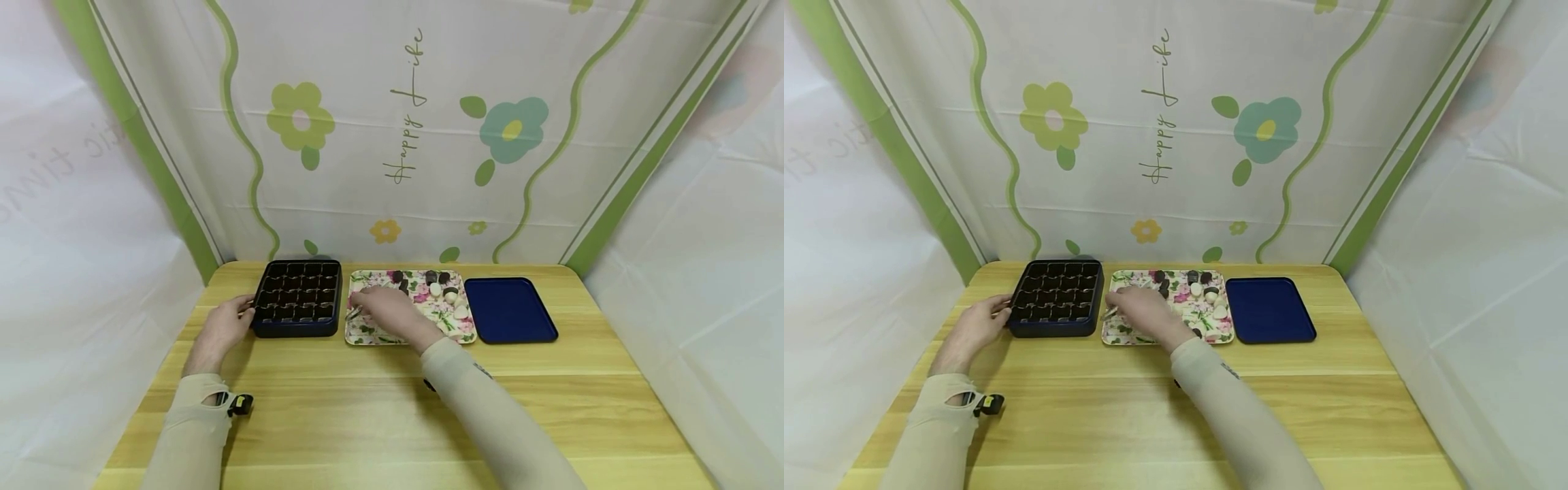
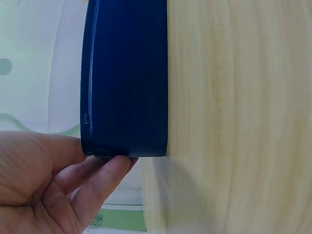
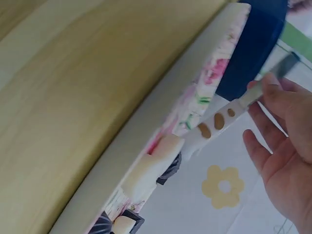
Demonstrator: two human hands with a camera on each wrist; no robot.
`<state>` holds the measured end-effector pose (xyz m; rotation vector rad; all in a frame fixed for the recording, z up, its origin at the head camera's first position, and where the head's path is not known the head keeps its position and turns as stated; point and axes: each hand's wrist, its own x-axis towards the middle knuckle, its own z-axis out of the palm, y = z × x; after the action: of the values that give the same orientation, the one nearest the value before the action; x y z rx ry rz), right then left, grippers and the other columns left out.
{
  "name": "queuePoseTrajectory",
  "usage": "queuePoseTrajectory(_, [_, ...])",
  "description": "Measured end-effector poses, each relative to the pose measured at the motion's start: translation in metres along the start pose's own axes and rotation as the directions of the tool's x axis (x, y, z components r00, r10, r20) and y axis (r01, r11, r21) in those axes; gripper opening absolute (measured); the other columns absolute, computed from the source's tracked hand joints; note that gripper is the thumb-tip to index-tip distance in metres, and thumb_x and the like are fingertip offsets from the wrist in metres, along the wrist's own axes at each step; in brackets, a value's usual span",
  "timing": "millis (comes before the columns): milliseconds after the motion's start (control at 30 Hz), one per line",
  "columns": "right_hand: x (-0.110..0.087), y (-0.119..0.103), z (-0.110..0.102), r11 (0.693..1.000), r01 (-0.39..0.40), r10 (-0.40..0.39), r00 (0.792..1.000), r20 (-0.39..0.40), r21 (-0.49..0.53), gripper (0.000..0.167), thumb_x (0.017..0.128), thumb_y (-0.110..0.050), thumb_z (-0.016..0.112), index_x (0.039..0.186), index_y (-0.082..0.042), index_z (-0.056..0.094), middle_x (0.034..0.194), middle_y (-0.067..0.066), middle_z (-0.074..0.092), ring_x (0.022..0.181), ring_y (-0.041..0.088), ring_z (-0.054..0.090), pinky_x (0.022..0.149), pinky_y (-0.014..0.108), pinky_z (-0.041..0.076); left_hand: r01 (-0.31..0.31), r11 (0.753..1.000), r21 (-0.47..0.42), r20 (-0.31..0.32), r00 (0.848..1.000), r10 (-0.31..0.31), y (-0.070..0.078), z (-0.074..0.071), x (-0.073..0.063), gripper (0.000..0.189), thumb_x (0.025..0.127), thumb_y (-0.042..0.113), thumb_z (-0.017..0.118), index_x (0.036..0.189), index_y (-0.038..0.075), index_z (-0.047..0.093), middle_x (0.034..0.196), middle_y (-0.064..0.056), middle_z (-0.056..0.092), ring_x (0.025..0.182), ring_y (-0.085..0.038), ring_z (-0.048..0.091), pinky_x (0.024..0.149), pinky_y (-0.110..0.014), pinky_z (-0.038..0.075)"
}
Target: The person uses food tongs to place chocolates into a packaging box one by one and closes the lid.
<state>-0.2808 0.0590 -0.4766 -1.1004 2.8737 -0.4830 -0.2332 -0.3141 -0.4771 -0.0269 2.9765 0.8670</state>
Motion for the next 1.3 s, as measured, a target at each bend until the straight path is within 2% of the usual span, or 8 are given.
queuePoseTrajectory(133, [-0.003,-0.001,-0.010,0.999,-0.002,0.005,0.998,-0.070,0.044,0.038,0.113,0.001,0.073,0.144,-0.021,0.074,0.141,-0.001,0.085,0.122,0.021,0.085,0.093,0.038,0.073,-0.002,1.000,0.000,-0.001,1.000,0.002,-0.001,0.001,0.000,0.053,0.123,0.014,0.051,0.170,-0.010,0.050,0.158,-0.041,0.066,0.142,-0.066,0.066,0.109,-0.071,0.062])
queuePoseTrajectory(267, [-0.007,-0.001,-0.018,0.976,-0.038,0.070,0.987,-0.143,0.215,0.024,0.119,-0.009,0.067,0.141,-0.017,0.072,0.136,0.004,0.085,0.123,0.024,0.084,0.098,0.041,0.073,-0.001,1.000,0.002,-0.002,1.000,0.001,-0.001,0.000,0.001,0.053,0.123,0.014,0.051,0.170,-0.010,0.051,0.157,-0.041,0.066,0.142,-0.066,0.067,0.109,-0.072,0.062])
queuePoseTrajectory(467, [-0.015,0.001,-0.019,0.871,-0.067,0.165,0.973,-0.161,0.488,0.025,0.123,-0.020,0.063,0.145,-0.011,0.066,0.140,0.013,0.083,0.124,0.028,0.083,0.106,0.047,0.071,-0.002,1.000,0.007,0.009,1.000,0.002,0.000,-0.002,0.000,0.053,0.123,0.013,0.051,0.170,-0.010,0.049,0.157,-0.043,0.065,0.139,-0.066,0.068,0.108,-0.071,0.063])
queuePoseTrajectory(667, [-0.026,0.003,-0.021,0.791,-0.097,0.225,0.964,-0.140,0.604,0.022,0.123,-0.022,0.062,0.143,-0.011,0.062,0.142,0.016,0.080,0.133,0.034,0.081,0.111,0.053,0.069,-0.029,0.999,0.036,0.029,0.999,0.027,0.004,-0.005,-0.002,0.052,0.120,0.007,0.054,0.168,-0.011,0.051,0.151,-0.044,0.069,0.134,-0.065,0.072,0.102,-0.068,0.067])
queuePoseTrajectory(833, [-0.032,0.005,-0.021,0.781,-0.114,0.240,0.962,-0.127,0.613,0.024,0.124,-0.022,0.061,0.146,-0.012,0.061,0.146,0.012,0.079,0.144,0.037,0.076,0.121,0.057,0.065,-0.067,0.996,0.054,0.072,0.995,0.063,0.008,-0.007,-0.005,0.052,0.118,0.005,0.057,0.166,-0.013,0.052,0.145,-0.043,0.073,0.129,-0.064,0.074,0.102,-0.069,0.068])
queuePoseTrajectory(1000, [-0.034,0.006,-0.022,0.805,-0.112,0.217,0.970,-0.113,0.583,0.029,0.123,-0.023,0.064,0.150,-0.012,0.064,0.148,0.015,0.078,0.145,0.037,0.075,0.120,0.056,0.066,-0.107,0.993,0.058,0.124,0.987,0.099,0.008,-0.010,-0.007,0.056,0.114,0.005,0.062,0.166,-0.015,0.051,0.138,-0.042,0.076,0.122,-0.060,0.077,0.101,-0.069,0.067])
queuePoseTrajectory(1133, [-0.036,0.006,-0.022,0.826,-0.115,0.203,0.974,-0.101,0.552,0.024,0.122,-0.019,0.067,0.145,-0.012,0.067,0.144,0.014,0.078,0.145,0.036,0.075,0.119,0.053,0.067,-0.132,0.989,0.061,0.150,0.981,0.122,0.009,-0.013,-0.009,0.060,0.112,0.005,0.064,0.166,-0.017,0.050,0.137,-0.041,0.077,0.126,-0.059,0.076,0.106,-0.071,0.065])
queuePoseTrajectory(1300, [-0.041,0.010,-0.021,0.808,-0.120,0.204,0.976,-0.082,0.576,0.015,0.119,-0.011,0.069,0.134,-0.007,0.067,0.140,0.017,0.075,0.144,0.039,0.075,0.116,0.049,0.069,-0.158,0.986,0.054,0.171,0.974,0.146,0.011,-0.013,-0.010,0.062,0.111,0.005,0.068,0.166,-0.018,0.049,0.134,-0.040,0.078,0.124,-0.058,0.077,0.107,-0.071,0.065])
